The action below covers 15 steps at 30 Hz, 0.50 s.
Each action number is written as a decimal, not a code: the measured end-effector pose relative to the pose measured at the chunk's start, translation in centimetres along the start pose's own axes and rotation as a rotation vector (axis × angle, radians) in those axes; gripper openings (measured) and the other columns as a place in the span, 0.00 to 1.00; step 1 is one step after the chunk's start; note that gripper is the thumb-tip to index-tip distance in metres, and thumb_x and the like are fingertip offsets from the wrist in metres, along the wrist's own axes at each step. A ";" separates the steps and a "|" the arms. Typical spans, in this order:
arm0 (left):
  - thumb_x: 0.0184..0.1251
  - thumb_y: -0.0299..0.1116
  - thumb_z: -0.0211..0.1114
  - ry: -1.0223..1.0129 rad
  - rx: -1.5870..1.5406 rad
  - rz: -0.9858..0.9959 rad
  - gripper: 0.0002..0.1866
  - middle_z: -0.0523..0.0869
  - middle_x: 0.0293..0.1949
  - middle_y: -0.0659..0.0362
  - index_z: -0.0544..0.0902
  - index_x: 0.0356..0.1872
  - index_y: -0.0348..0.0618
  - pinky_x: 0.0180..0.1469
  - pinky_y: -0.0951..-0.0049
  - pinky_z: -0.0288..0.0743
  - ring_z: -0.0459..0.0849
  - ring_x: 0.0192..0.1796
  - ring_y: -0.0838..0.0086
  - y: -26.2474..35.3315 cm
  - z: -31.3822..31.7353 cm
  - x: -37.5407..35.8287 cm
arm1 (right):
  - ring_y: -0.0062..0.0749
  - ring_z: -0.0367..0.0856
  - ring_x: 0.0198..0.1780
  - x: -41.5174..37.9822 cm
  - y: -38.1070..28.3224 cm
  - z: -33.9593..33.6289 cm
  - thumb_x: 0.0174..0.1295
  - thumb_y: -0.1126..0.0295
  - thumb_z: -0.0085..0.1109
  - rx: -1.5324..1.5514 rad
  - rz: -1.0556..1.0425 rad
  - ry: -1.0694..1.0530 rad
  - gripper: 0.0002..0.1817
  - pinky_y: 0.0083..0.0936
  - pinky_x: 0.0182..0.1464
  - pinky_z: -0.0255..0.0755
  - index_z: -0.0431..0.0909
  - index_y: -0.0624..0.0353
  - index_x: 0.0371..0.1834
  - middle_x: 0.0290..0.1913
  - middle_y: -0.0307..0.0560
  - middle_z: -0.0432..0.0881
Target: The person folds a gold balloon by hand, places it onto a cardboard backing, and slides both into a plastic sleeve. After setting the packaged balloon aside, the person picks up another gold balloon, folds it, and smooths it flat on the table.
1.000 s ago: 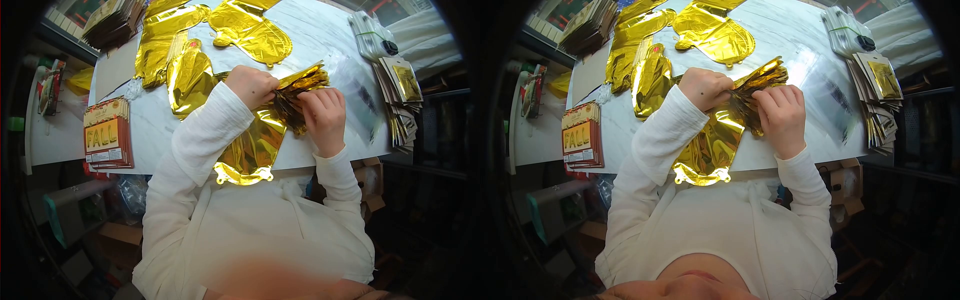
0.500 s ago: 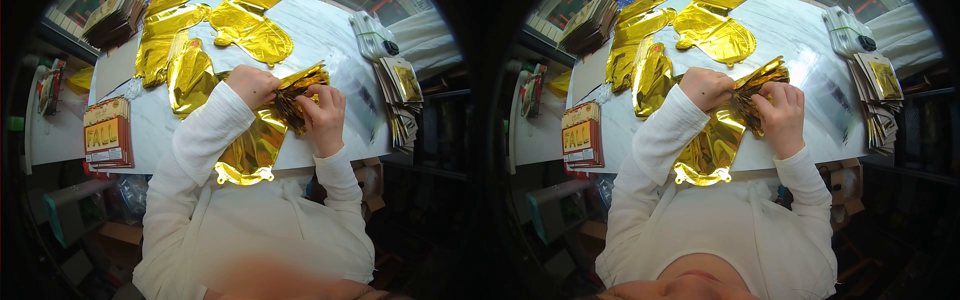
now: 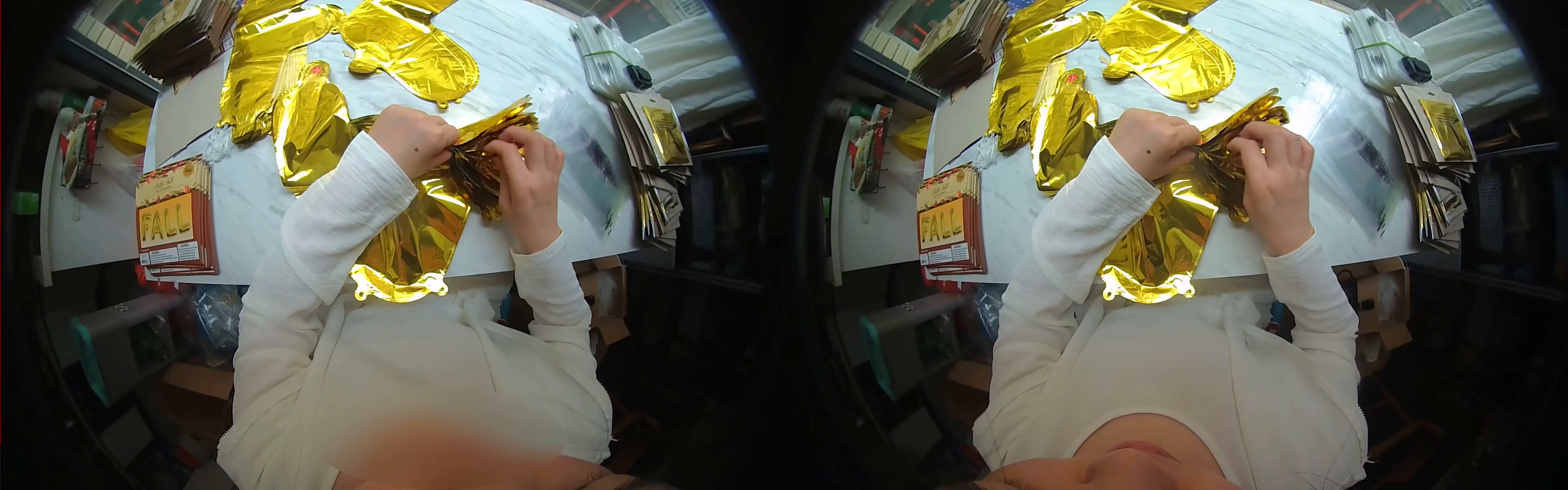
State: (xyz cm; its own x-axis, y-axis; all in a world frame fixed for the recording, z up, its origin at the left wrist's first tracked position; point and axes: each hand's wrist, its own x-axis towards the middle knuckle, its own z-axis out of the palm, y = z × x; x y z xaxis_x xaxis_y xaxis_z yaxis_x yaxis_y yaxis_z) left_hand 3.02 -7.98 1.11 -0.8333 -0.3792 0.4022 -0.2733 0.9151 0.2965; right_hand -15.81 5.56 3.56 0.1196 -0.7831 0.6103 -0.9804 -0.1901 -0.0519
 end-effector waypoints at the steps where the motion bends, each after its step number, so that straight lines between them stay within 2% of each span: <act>1: 0.56 0.36 0.74 0.001 0.001 -0.001 0.08 0.88 0.31 0.60 0.86 0.35 0.49 0.37 0.60 0.82 0.89 0.35 0.60 0.0 0.0 0.0 | 0.41 0.78 0.53 0.0 -0.1 -0.3 0.59 0.71 0.74 0.000 -0.001 0.000 0.08 0.39 0.56 0.66 0.85 0.54 0.39 0.48 0.42 0.81; 3: 0.56 0.36 0.74 -0.005 -0.005 0.002 0.08 0.88 0.31 0.60 0.86 0.35 0.49 0.37 0.60 0.82 0.89 0.35 0.60 0.0 0.0 0.0 | 0.39 0.78 0.49 -0.3 -0.7 -1.3 0.56 0.72 0.76 0.126 0.054 0.106 0.10 0.37 0.54 0.66 0.86 0.53 0.40 0.45 0.41 0.81; 4: 0.56 0.36 0.74 -0.005 -0.005 0.002 0.08 0.88 0.31 0.60 0.86 0.35 0.49 0.37 0.60 0.82 0.89 0.35 0.60 0.0 -0.1 0.0 | 0.39 0.78 0.49 -0.7 -0.9 -1.7 0.56 0.72 0.76 0.126 0.054 0.105 0.10 0.37 0.54 0.66 0.86 0.53 0.40 0.45 0.41 0.81; 7: 0.56 0.36 0.74 -0.010 -0.002 0.003 0.08 0.88 0.32 0.61 0.86 0.35 0.49 0.38 0.60 0.83 0.89 0.35 0.60 0.0 -0.2 0.0 | 0.36 0.79 0.40 -1.0 -1.6 -2.7 0.54 0.71 0.78 0.111 -0.066 0.007 0.11 0.35 0.49 0.66 0.87 0.52 0.39 0.36 0.36 0.80; 15: 0.56 0.36 0.75 -0.006 0.003 -0.003 0.09 0.88 0.32 0.61 0.86 0.36 0.49 0.38 0.60 0.83 0.89 0.36 0.61 -0.1 0.1 0.0 | 0.34 0.80 0.39 -1.6 -1.6 -0.9 0.56 0.68 0.77 0.090 0.013 -0.032 0.11 0.34 0.49 0.68 0.88 0.53 0.41 0.36 0.37 0.83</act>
State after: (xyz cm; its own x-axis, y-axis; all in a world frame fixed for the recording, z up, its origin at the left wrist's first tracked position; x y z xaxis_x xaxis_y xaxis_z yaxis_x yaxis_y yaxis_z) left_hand 3.01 -8.09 0.97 -0.8356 -0.3807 0.3960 -0.2767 0.9144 0.2954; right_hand -14.57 7.65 3.39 0.1130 -0.8040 0.5838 -0.9641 -0.2309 -0.1313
